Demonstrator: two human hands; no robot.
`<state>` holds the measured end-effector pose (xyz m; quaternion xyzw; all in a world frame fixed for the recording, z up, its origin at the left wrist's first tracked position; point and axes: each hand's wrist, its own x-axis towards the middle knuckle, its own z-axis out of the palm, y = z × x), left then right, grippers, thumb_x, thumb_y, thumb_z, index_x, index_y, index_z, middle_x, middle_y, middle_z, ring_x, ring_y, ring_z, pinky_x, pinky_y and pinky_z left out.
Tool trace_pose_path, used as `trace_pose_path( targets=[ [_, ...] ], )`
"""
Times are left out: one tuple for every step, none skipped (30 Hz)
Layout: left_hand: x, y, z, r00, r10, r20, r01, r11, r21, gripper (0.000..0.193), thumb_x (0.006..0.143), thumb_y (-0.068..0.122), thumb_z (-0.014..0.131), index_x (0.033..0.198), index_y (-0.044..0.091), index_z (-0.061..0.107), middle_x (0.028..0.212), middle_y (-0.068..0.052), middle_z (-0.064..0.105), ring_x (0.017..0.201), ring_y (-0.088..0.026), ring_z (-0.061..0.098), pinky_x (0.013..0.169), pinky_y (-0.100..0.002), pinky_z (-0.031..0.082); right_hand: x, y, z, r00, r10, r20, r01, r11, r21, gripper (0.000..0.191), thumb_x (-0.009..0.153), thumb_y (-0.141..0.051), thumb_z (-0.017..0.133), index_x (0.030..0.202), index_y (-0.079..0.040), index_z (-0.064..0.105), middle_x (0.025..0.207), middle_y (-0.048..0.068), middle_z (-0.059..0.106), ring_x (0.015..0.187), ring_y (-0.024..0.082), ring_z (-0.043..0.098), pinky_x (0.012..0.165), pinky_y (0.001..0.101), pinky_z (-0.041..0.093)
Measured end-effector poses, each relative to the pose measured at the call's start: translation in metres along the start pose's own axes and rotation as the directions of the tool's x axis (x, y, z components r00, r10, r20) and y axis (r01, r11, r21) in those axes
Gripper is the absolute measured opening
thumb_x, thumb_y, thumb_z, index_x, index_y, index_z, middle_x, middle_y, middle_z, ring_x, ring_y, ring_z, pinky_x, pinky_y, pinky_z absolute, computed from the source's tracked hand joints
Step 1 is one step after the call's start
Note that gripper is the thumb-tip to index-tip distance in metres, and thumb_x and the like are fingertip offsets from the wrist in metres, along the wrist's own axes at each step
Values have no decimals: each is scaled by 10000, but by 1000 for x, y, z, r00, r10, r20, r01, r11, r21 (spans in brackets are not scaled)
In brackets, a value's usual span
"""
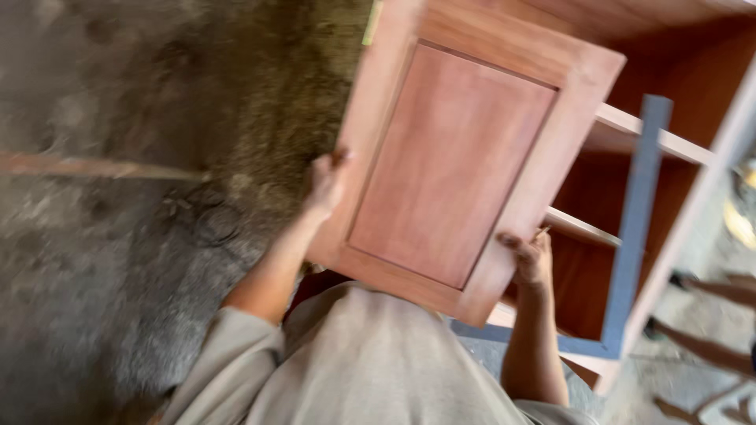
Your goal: The person attaches metal hinges to a wooden cabinet door, using a power drill to drive screws and a screwdriver and hammer to tighten and seat them. They then carry the door to a cabinet frame and hold it against the cabinet, aligning it with a pencil in hand.
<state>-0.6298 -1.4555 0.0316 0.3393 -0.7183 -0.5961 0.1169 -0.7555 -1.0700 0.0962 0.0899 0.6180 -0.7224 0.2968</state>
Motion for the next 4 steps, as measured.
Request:
trace_pose_path(
  targets=[
    [-4,-4,-17,997,-78,-16,79,989,122,725,977,748,500,692,82,466,576,40,321,493,-119,324,478,-360,215,3,7,15,997,-27,79,29,999,-33,469,789,-80,710,1212,102,621,1017,145,730,828,258,727,742,401,634],
    [-8,-5,-34,983,-182,-32,184,958,219,745,955,784,474,741,74,550,571,45,375,480,-134,366,460,-377,267,4,21,29,997,10,81,-4,997,-79,484,796,-105,747,1209,114,622,1045,186,722,858,289,729,755,419,635],
    [-6,-1,-48,957,-285,-48,286,909,304,791,934,820,449,789,65,635,566,50,430,467,-150,407,442,-395,319,5,35,40,996,42,73,-32,991,-129,504,804,-130,783,1207,127,624,1072,228,714,888,319,731,768,436,636],
    [-34,-29,-67,953,-293,-72,302,908,290,791,934,820,449,789,65,635,566,50,430,467,-150,407,442,-395,319,7,49,51,996,68,57,-57,983,-177,528,812,-156,819,1205,139,626,1100,269,707,919,350,733,781,454,637]
  ],
)
